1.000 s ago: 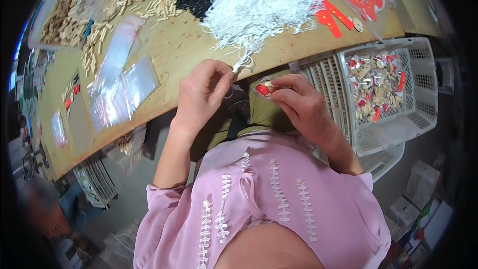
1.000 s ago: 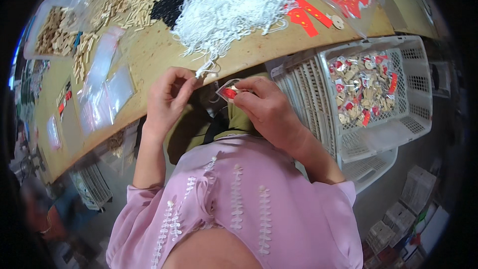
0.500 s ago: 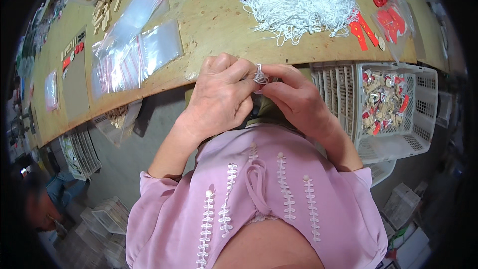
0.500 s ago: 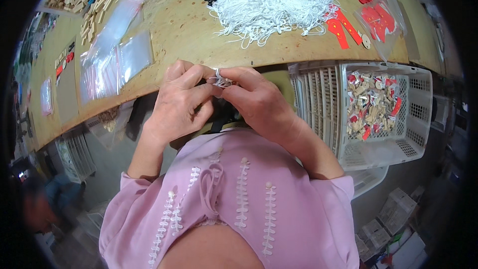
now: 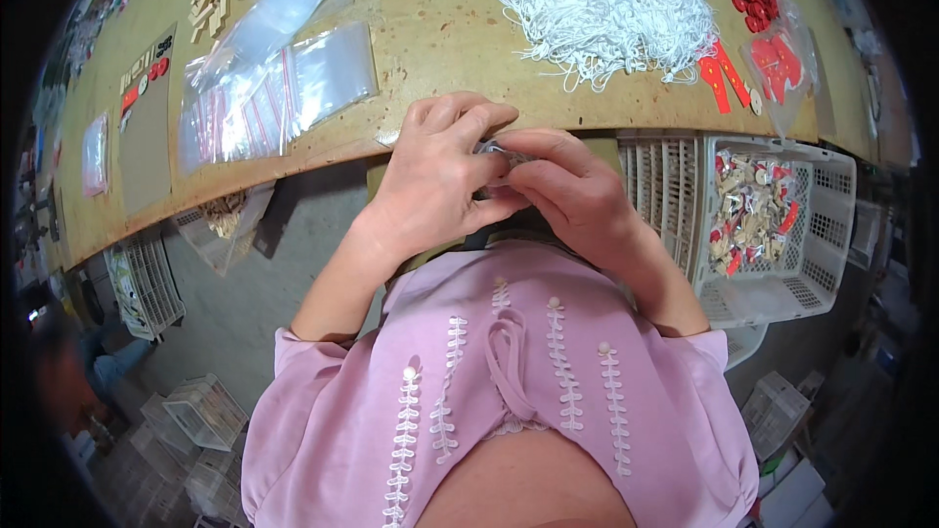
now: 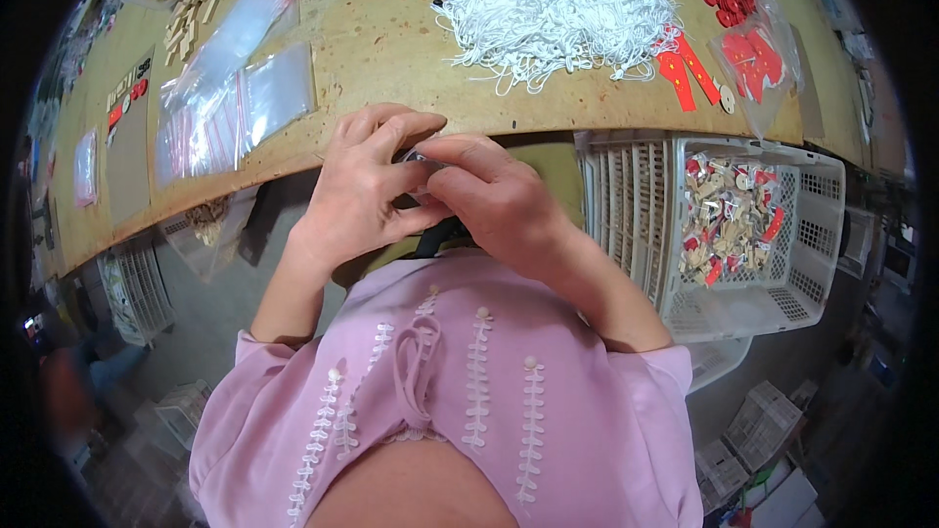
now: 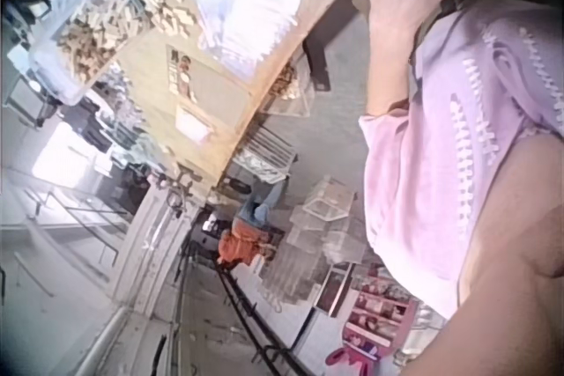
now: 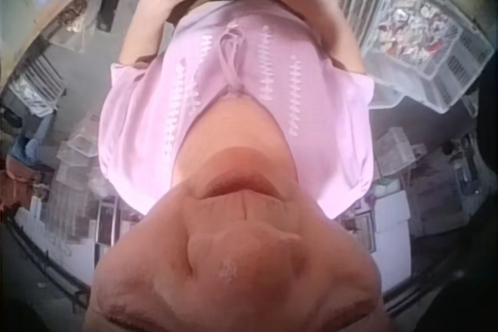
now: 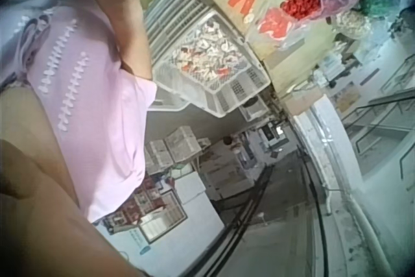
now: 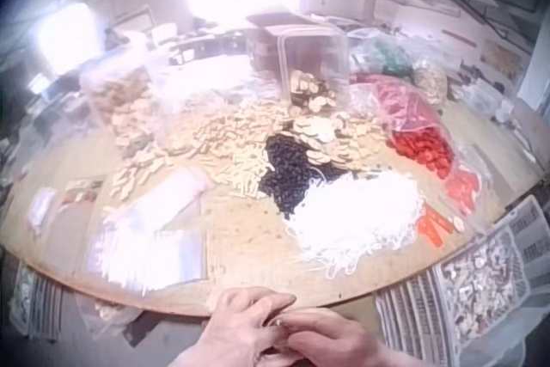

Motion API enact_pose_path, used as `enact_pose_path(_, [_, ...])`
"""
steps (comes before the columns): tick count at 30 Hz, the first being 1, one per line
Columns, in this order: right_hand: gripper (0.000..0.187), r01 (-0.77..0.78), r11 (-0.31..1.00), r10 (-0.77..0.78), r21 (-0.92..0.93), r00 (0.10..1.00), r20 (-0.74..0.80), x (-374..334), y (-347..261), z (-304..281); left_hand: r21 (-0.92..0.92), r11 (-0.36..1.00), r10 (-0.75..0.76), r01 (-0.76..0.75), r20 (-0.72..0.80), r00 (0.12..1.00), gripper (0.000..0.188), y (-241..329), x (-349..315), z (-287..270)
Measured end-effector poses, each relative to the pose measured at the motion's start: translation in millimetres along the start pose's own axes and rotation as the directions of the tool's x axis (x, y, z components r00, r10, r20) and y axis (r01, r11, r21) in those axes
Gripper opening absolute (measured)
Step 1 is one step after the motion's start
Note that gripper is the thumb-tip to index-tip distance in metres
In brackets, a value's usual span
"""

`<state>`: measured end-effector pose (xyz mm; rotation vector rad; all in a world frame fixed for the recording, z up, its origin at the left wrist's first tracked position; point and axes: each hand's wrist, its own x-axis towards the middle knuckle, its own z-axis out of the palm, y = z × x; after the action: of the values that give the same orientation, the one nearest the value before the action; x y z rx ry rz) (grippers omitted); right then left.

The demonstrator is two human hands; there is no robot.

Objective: The person assembles small craft kits by hand, placing wooden pieces, black beads, white strings, and red flag-shaped items into clear plastic bags. The person repeatedly picks items from piles on the table, arranges them in bags, and seals them.

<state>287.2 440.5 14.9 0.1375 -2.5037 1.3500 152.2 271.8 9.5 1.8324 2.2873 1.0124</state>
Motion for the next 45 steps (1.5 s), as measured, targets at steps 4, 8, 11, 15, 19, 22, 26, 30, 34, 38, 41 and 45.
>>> enact_pose_path(4, [0.019, 0.12, 0.984, -0.124, -0.131, 0.992, -0.025, 5, 1, -10, -0.19, 0.981, -0.067, 0.045, -0.109, 0.992, 0.029, -3, -1, -6])
enact_pose_path(8, [0.02, 0.106, 0.991, -0.111, -0.087, 0.992, -0.063, 2, 3, -6, -0.184, 0.983, -0.033, 0.015, -0.092, 0.995, 0.032, -5, -3, 0])
enact_pose_path(11, [0.018, 0.101, 0.992, -0.106, -0.07, 0.991, -0.078, 6, 2, -13, -0.656, 0.71, -0.385, 0.256, -0.057, 0.921, 0.034, 1, -6, 0])
enact_pose_path(15, [0.018, 0.093, 0.991, -0.107, -0.101, 0.983, -0.149, 7, 2, -16, -0.623, 0.707, -0.448, 0.334, -0.029, 0.894, 0.021, 2, -8, 2])
enact_pose_path(19, [0.016, 0.08, 0.991, -0.092, -0.103, 0.989, -0.116, 8, 5, -17, -0.544, 0.797, -0.397, 0.263, -0.143, 0.907, 0.007, 4, -8, 10])
enact_pose_path(22, [0.015, -0.007, 0.99, 0.003, -0.142, 1.0, -0.03, 5, 6, -13, -0.527, 0.832, -0.334, 0.17, -0.233, 0.913, 0.006, 5, -8, 19])
enact_pose_path(26, [0.018, -0.044, 0.973, 0.064, -0.225, 0.994, 0.083, 0, 13, -11, -0.417, 0.908, -0.187, 0.026, -0.35, 0.918, 0.005, 4, -2, 24])
enact_pose_path(30, [0.02, 0.065, 0.976, -0.088, -0.207, 0.991, -0.102, 6, -2, -20, -0.858, 0.488, -0.483, 0.159, -0.113, 0.868, 0.008, 18, -6, 24])
enact_pose_path(34, [0.02, 0.027, 0.992, -0.059, -0.127, 0.966, -0.252, 6, -8, -21, -0.89, 0.423, -0.525, 0.17, -0.088, 0.846, 0.013, 21, -6, 24])
enact_pose_path(38, [0.017, -0.161, 0.967, 0.196, 0.196, 0.965, -0.173, 0, -2, -19, -0.91, 0.387, -0.553, 0.146, -0.102, 0.827, 0.014, 22, -5, 28])
enact_pose_path(41, [0.014, -0.209, 0.962, 0.232, 0.177, 0.966, -0.118, -1, -3, -21, -0.947, 0.302, -0.578, 0.109, -0.091, 0.811, 0.014, 25, -2, 30])
enact_pose_path(45, [0.015, -0.149, 0.968, 0.157, 0.204, 0.987, -0.025, 1, 6, -19, -0.953, 0.293, -0.577, 0.073, -0.115, 0.809, 0.015, 26, -1, 38])
